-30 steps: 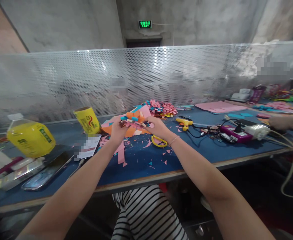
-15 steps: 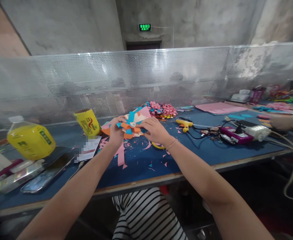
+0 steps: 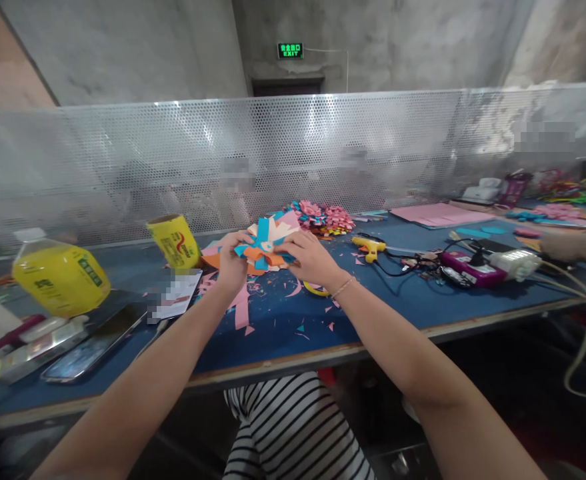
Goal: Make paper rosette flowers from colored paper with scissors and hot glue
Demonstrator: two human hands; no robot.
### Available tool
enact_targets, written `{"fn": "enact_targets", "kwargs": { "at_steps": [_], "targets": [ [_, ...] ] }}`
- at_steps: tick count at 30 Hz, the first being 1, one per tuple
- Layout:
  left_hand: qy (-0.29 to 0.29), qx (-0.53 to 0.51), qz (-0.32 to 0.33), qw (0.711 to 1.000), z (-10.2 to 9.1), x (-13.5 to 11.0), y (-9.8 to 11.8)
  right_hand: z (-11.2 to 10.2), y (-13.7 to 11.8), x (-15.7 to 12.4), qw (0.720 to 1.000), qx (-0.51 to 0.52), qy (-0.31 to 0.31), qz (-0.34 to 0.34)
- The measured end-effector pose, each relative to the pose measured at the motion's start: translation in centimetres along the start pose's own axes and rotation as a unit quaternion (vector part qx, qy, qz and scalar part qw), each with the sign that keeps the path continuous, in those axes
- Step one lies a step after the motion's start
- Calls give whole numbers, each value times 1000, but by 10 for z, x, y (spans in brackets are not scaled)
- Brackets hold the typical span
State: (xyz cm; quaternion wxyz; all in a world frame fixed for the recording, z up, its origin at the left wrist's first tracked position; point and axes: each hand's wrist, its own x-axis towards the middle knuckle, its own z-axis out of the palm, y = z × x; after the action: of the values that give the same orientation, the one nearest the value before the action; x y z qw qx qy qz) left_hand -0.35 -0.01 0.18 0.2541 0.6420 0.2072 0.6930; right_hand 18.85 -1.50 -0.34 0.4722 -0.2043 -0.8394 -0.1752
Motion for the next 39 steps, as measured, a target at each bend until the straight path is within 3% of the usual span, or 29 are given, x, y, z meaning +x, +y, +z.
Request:
{"fn": "enact_targets", "kwargs": {
  "at_steps": [5, 8, 11, 19, 27, 34, 39],
  "targets": [
    [-5, -76, -100, 992, 2, -1, -8, -1, -1, 4, 996, 51, 44, 58],
    [5, -97, -184, 978, 3, -1, -9, 0, 0, 5, 986, 82, 63, 129],
    [10, -112, -223, 968, 4, -1, -5, 1, 3, 5, 966, 129, 67, 213],
    [5, -96, -217, 972, -2, 2, -11, 6, 24, 0, 884, 338, 48, 320],
    [9, -55, -242, 969, -6, 3, -18, 7, 27, 1, 838, 374, 61, 393],
    [-1, -49, -244, 969, -7, 3, -21, 11, 29, -1, 773, 441, 81, 448],
    [-3, -52, -240, 969, -6, 3, -20, 9, 26, 0, 760, 455, 60, 460]
  ]
}}
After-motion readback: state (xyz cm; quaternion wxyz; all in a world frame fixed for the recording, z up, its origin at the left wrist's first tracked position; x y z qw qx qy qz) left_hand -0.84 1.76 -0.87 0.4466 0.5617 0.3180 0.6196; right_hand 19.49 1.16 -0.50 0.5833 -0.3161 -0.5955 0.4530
